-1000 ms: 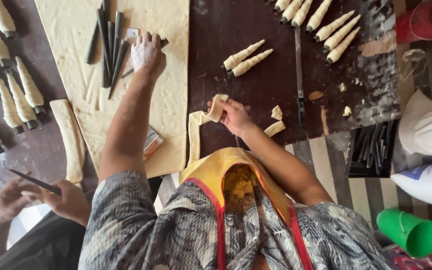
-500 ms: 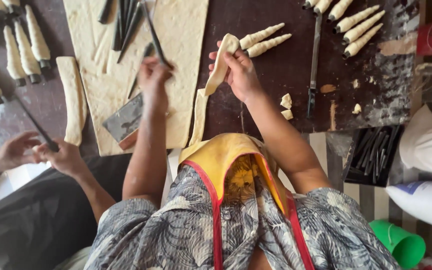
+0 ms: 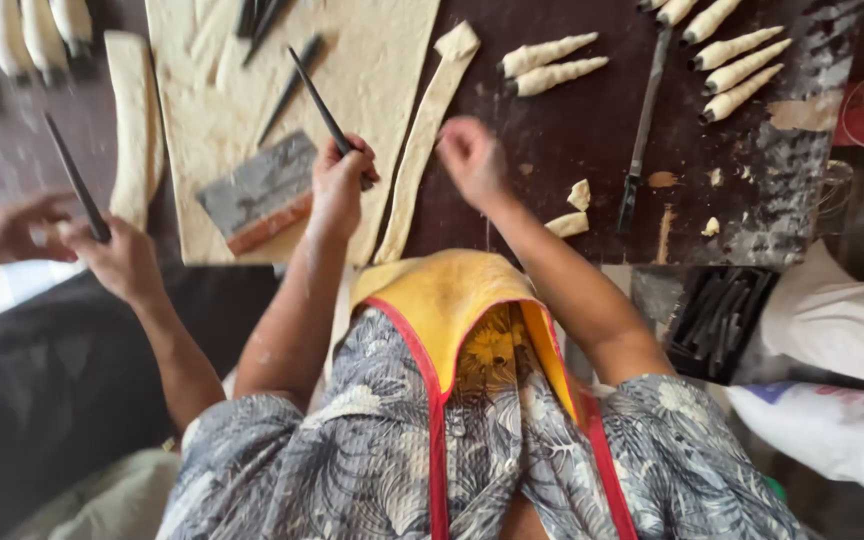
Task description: Rolling strips of dough onto metal conical molds to create pastry cones.
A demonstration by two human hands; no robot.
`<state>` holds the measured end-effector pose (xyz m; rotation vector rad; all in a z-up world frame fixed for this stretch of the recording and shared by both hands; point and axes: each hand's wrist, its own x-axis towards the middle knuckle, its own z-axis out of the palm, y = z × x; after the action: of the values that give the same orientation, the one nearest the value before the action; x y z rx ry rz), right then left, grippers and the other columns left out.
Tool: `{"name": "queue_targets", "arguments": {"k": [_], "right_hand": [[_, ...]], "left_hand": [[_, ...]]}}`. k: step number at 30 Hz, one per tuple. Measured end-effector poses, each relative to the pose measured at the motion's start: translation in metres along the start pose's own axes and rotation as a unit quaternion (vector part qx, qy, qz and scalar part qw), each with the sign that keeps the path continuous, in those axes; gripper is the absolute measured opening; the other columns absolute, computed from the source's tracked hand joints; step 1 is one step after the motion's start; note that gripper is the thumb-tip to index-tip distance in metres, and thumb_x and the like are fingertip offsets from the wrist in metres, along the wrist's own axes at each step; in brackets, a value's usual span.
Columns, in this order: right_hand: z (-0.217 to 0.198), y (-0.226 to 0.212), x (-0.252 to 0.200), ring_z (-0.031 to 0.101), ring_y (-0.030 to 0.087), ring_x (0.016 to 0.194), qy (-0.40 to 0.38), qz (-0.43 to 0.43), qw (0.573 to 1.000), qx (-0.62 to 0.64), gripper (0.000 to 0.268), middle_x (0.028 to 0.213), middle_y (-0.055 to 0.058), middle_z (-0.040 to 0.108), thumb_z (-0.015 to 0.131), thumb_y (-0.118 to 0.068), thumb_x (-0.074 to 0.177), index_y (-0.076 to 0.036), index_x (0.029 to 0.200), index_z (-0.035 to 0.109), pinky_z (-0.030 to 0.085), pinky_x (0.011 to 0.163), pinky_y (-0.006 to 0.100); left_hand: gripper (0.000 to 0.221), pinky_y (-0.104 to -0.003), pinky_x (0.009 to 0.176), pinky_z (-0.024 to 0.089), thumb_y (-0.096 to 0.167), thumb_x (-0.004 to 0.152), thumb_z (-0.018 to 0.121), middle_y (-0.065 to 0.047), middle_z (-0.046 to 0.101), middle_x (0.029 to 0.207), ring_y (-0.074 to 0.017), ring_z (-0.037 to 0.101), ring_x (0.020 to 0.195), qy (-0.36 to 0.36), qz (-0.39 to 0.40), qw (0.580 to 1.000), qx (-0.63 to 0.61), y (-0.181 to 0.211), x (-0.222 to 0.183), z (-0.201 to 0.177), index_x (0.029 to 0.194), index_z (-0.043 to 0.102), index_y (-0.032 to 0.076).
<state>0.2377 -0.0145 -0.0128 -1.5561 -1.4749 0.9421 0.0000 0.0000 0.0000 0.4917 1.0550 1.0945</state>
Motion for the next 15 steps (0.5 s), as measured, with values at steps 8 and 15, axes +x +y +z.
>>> {"name": "queue_targets", "arguments": {"k": [8, 15], "right_hand": [[0.02, -0.057, -0.043, 0.064, 0.026, 0.093, -0.437, -0.275, 0.838, -0.178, 0.02, 0.099, 0.006, 0.066, 0.078, -0.027, 0.086, -0.014, 0.1, 0.074, 0.049, 0.086, 0.042], [0.03, -0.051, -0.047, 0.064, 0.028, 0.108, -0.223, -0.264, 0.938, 0.008, 0.017, 0.116, 0.012, 0.067, 0.064, -0.018, 0.095, -0.006, 0.107, 0.065, 0.053, 0.094, 0.041]], "left_hand": [[0.016, -0.03, 0.06, 0.052, -0.002, 0.088, 0.059, -0.005, 0.062, 0.083, -0.0144, 0.058, 0.064, 0.079, -0.001, 0.997, 0.018, -0.006, -0.019, -0.024, 0.1, 0.057, 0.008], [0.018, -0.03, 0.059, 0.049, -0.003, 0.088, 0.06, -0.004, 0.061, 0.083, -0.0137, 0.057, 0.063, 0.087, 0.014, 0.996, 0.025, -0.005, -0.035, -0.026, 0.104, 0.059, 0.006]]}}
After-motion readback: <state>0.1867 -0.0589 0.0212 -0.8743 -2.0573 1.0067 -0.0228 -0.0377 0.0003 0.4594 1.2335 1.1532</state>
